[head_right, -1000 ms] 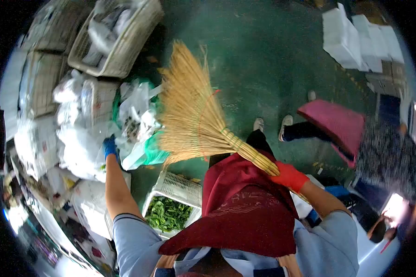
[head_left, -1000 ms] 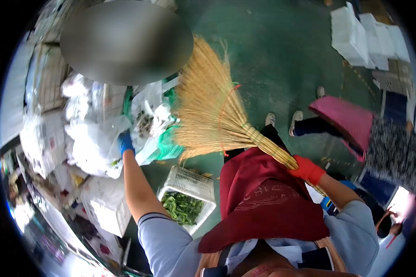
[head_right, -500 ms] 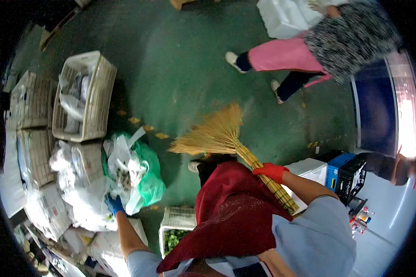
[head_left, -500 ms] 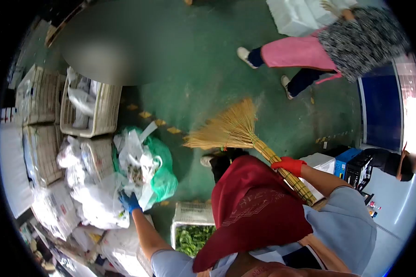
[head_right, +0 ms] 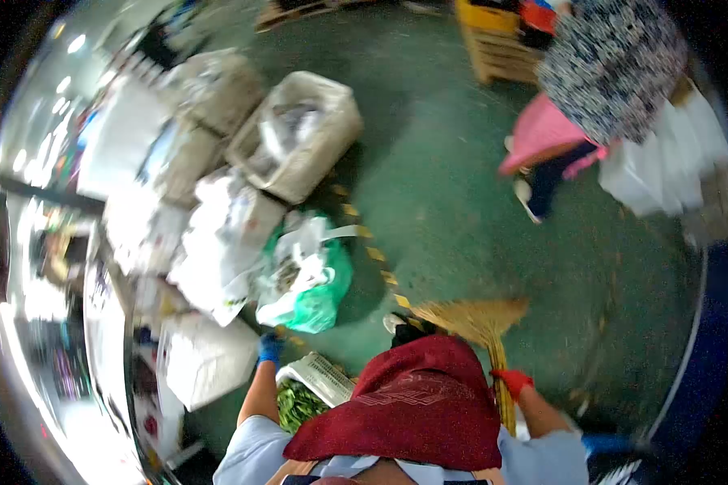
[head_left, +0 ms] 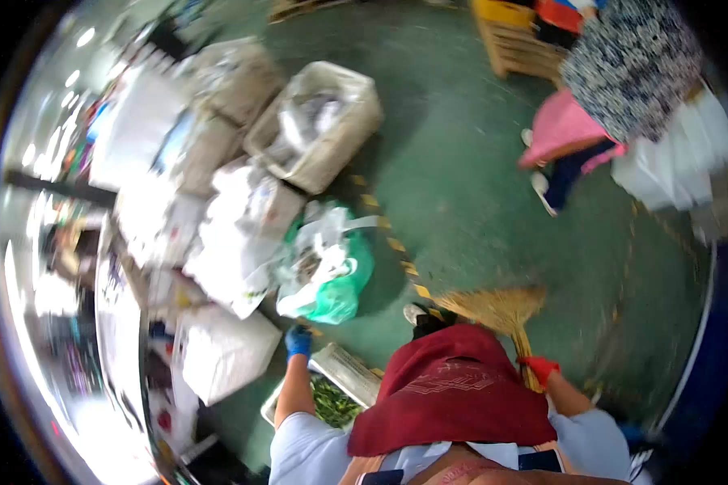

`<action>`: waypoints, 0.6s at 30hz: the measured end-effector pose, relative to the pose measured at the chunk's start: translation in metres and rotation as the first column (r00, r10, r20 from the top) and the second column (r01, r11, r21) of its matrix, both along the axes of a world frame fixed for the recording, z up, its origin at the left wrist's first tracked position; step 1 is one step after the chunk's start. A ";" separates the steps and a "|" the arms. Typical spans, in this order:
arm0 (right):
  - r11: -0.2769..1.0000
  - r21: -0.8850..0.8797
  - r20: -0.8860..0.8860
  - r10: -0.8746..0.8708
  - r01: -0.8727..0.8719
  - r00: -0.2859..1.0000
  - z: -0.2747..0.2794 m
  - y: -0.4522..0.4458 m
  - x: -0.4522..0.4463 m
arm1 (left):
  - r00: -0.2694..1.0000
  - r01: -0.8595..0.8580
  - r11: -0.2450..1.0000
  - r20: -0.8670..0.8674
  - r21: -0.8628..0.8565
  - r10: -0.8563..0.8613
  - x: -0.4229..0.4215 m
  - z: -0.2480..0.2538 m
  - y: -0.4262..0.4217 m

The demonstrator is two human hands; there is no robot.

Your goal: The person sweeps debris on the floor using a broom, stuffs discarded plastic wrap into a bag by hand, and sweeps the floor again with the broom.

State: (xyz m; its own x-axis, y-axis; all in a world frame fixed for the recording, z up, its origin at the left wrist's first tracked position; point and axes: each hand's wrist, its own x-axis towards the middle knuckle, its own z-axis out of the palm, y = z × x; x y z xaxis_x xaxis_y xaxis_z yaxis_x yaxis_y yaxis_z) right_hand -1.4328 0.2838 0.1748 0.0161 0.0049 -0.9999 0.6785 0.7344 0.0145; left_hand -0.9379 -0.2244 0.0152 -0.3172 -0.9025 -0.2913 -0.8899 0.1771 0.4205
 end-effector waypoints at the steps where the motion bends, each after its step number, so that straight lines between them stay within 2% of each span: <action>1: 1.000 -0.005 -0.007 0.012 -0.012 1.000 -0.002 -0.008 -0.007 | 0.980 -0.079 0.993 0.188 0.083 0.063 -0.015 0.037 0.033; 2: 0.999 -0.039 -0.041 0.005 -0.007 0.999 -0.019 0.023 0.015 | 0.774 -0.493 0.715 -0.125 0.496 0.620 0.007 0.038 0.085; 3: 0.920 -0.301 -0.171 0.207 -0.252 0.963 -0.032 0.036 0.008 | 0.771 -0.527 0.704 -0.079 0.476 0.631 0.019 0.042 0.123; 4: 0.872 -0.361 -0.206 0.269 -0.329 0.941 -0.043 0.042 0.004 | 0.761 -0.568 0.677 -0.015 0.469 0.649 0.024 0.050 0.156; 5: 0.816 -0.416 -0.249 0.322 -0.401 0.913 -0.063 0.055 -0.002 | 0.686 -0.588 0.594 -0.049 0.550 0.726 0.045 0.051 0.193; 7: 0.959 -0.192 -0.148 0.179 -0.206 0.973 -0.093 0.050 0.000 | 0.550 -0.617 0.442 -0.045 0.651 0.834 0.056 0.082 0.247; 8: 0.934 -0.245 -0.165 0.223 -0.259 0.961 -0.097 0.043 -0.008 | 0.467 -0.629 0.336 -0.004 0.702 0.884 0.065 0.093 0.273; 10: 0.876 -0.326 -0.161 0.319 -0.356 0.934 -0.073 -0.009 -0.041 | 0.328 -0.662 0.218 0.016 0.717 0.944 0.059 0.093 0.312; 12: 0.815 -0.393 -0.178 0.387 -0.426 0.905 -0.043 -0.042 -0.039 | 0.264 -0.670 0.245 -0.083 0.701 0.961 0.081 0.056 0.358; 13: 0.788 -0.413 -0.178 0.422 -0.456 0.889 -0.025 -0.057 -0.040 | 0.243 -0.655 0.225 -0.081 0.722 0.967 0.080 0.056 0.373; 15: 0.829 -0.369 -0.068 0.427 -0.420 0.902 -0.018 -0.072 -0.043 | 0.184 -0.650 0.165 -0.057 0.742 0.981 0.072 0.056 0.389; 17: 0.931 -0.221 0.131 0.325 -0.291 0.937 -0.037 -0.091 -0.050 | 0.162 -0.628 0.138 -0.044 0.766 0.986 0.061 0.057 0.401; 18: 0.921 -0.237 0.106 0.341 -0.309 0.934 -0.040 -0.096 -0.049 | 0.152 -0.612 0.124 -0.037 0.781 0.988 0.059 0.052 0.405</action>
